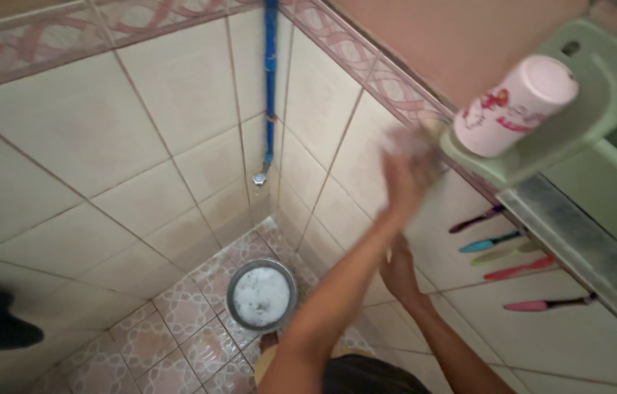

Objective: The person scrubs the tiled walls of a room with a soapy sponge, dipping the sponge into a bucket of water and applying it to the tiles around a water pipe.

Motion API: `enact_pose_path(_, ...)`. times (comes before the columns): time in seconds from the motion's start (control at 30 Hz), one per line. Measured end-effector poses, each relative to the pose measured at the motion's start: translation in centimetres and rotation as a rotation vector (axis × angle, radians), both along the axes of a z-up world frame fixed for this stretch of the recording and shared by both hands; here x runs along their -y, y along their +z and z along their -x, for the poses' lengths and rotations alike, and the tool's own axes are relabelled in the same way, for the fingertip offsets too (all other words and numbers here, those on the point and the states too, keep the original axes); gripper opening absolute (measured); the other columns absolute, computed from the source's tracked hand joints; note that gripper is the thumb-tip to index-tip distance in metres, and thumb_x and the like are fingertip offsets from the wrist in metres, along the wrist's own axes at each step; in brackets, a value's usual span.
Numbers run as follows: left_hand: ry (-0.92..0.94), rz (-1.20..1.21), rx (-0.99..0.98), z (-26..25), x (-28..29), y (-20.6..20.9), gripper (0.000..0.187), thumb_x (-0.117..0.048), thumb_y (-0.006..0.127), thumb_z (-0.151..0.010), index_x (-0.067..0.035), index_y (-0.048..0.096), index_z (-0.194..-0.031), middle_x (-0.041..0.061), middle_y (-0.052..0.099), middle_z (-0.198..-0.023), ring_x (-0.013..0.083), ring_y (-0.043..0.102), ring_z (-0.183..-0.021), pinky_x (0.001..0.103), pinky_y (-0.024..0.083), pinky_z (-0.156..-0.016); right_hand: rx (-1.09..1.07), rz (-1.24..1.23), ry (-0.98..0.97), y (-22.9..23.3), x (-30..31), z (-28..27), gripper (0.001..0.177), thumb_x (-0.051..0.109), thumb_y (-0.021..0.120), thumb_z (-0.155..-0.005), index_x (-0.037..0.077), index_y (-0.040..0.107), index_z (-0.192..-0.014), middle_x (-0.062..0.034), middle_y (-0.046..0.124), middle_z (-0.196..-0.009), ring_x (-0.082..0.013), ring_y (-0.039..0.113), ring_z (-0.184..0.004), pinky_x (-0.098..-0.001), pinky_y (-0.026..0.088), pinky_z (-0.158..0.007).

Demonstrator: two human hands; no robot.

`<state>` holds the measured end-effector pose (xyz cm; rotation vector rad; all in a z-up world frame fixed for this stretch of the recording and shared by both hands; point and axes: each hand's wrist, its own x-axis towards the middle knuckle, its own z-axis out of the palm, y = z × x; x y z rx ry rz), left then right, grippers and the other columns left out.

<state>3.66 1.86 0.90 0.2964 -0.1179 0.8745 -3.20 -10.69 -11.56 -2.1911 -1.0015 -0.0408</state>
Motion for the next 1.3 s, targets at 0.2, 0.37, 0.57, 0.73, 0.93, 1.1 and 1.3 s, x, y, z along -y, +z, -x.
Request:
enact_pose_path(0.2, 0.925, -1.016, -0.644, 1.7, 0.5, -0.4, 0.033, -0.008, 0.065, -0.092, -0.002, 0.063, -0.124, 0.013, 0.071, -0.11, 0.0308, 0.065, -0.098, 0.058, 0.033, -0.114, 0.177, -0.136, 0.044, -3.3, 1.8, -1.0, 0.055, -0.003, 0.062, -0.083, -0.012, 0.052, -0.136, -0.0365, 0.056, -0.136, -0.0489, 0.051, -0.13, -0.0494, 0.04, -0.108)
enact_pose_path(0.37, 0.733, -0.96, -0.626, 3.6, 0.7, -0.2, 0.024, -0.01, 0.063, -0.097, -0.008, 0.067, -0.12, 0.014, 0.07, -0.118, 0.0346, 0.062, -0.11, 0.047, 0.044, -0.098, 0.039, -0.101, 0.014, -2.8, 2.2, -0.5, 0.05, -0.002, 0.065, -0.086, -0.01, 0.053, -0.134, -0.0328, 0.058, -0.136, -0.0459, 0.053, -0.131, -0.0468, 0.042, -0.11)
enact_pose_path(0.57, 0.813, -1.191, -0.733, 5.8, 2.4, -5.7, 0.023, -0.01, 0.068, -0.094, -0.003, 0.067, -0.116, 0.02, 0.067, -0.124, 0.044, 0.057, -0.127, 0.058, 0.034, -0.117, 0.012, -0.068, -0.018, -1.3, 2.3, 0.1, 0.049, 0.0, 0.066, -0.085, -0.01, 0.055, -0.131, -0.0324, 0.059, -0.133, -0.0455, 0.056, -0.126, -0.0464, 0.045, -0.106)
enact_pose_path(0.73, 0.838, -0.978, -0.691, 4.1, 2.7, -3.7, 0.029, -0.011, 0.073, -0.09, -0.005, 0.067, -0.117, 0.018, 0.065, -0.129, 0.0428, 0.057, -0.127, 0.048, 0.045, -0.111, 0.022, -0.06, 0.024, -1.2, 2.4, 0.5, 0.046, 0.004, 0.069, -0.086, -0.012, 0.055, -0.126, -0.0333, 0.06, -0.125, -0.045, 0.06, -0.118, -0.0471, 0.047, -0.098)
enact_pose_path(0.93, 0.883, -1.092, -0.688, 4.8, 3.0, -2.7, 0.03, -0.007, 0.073, -0.089, -0.003, 0.064, -0.118, 0.02, 0.065, -0.132, 0.0446, 0.055, -0.123, 0.051, 0.046, -0.107, -0.24, 0.278, -0.023, -3.2, 2.0, -0.2, 0.022, 0.011, 0.06, -0.101, -0.01, 0.06, -0.108, -0.025, 0.068, -0.104, -0.0338, 0.069, -0.097, -0.0461, 0.057, -0.086)
enact_pose_path(1.1, 0.623, -1.041, -0.922, 6.4, 2.5, -8.4, 0.032, -0.008, 0.071, -0.087, -0.003, 0.065, -0.118, 0.02, 0.063, -0.127, 0.0411, 0.059, -0.115, 0.051, 0.045, -0.102, 0.074, -0.078, 0.101, -4.6, 2.2, -0.8, 0.039, 0.002, 0.067, -0.083, -0.01, 0.058, -0.119, -0.0308, 0.064, -0.119, -0.0435, 0.062, -0.113, -0.0486, 0.048, -0.097)
enact_pose_path(1.3, 0.926, -1.021, -0.694, 3.6, 2.2, 0.9, 0.03, -0.008, 0.068, -0.093, -0.007, 0.066, -0.123, 0.017, 0.064, -0.13, 0.04, 0.055, -0.126, 0.048, 0.043, -0.11, 0.016, -0.1, 0.171, -4.2, 2.6, -0.2, 0.038, 0.009, 0.067, -0.088, -0.008, 0.059, -0.121, -0.0301, 0.064, -0.118, -0.0437, 0.06, -0.113, -0.0481, 0.046, -0.098)
